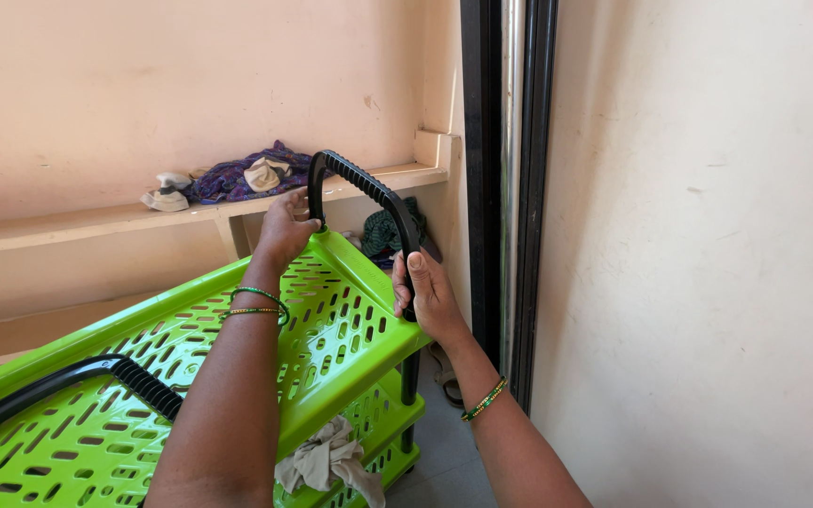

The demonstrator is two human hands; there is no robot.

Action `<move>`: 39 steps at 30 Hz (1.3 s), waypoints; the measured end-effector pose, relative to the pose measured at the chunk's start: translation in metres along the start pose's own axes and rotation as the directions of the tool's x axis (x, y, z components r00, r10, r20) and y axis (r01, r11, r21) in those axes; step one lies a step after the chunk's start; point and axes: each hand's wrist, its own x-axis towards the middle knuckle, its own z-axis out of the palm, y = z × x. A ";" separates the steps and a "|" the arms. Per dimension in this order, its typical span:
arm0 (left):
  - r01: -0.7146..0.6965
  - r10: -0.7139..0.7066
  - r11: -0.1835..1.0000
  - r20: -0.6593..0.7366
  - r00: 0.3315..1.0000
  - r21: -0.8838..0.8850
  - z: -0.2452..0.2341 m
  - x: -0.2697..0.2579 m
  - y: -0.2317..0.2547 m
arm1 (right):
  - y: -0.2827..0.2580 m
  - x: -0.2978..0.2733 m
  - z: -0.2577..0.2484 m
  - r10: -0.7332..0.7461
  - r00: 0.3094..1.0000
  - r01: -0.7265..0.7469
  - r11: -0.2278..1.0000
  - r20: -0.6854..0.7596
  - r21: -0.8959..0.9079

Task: The person assembles a green plastic shoe rack by inserting black handles into the top shelf. After securing the handles, the person picks up a dark shoe from the floor and wipes it with a white cloth.

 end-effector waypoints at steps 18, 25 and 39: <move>0.091 0.001 0.888 -0.199 0.980 0.450 0.003 -0.005 0.018 | 0.005 0.000 -0.001 -0.023 1.000 0.023 0.999 0.014 -0.024; 0.104 0.078 0.715 -0.227 0.971 0.692 0.013 0.002 0.038 | 0.009 0.001 0.000 0.005 1.000 -0.005 0.999 0.006 -0.032; 0.052 0.071 0.695 -0.140 0.988 0.717 0.019 0.017 0.015 | 0.017 0.004 -0.007 0.032 0.999 -0.032 0.999 0.044 -0.012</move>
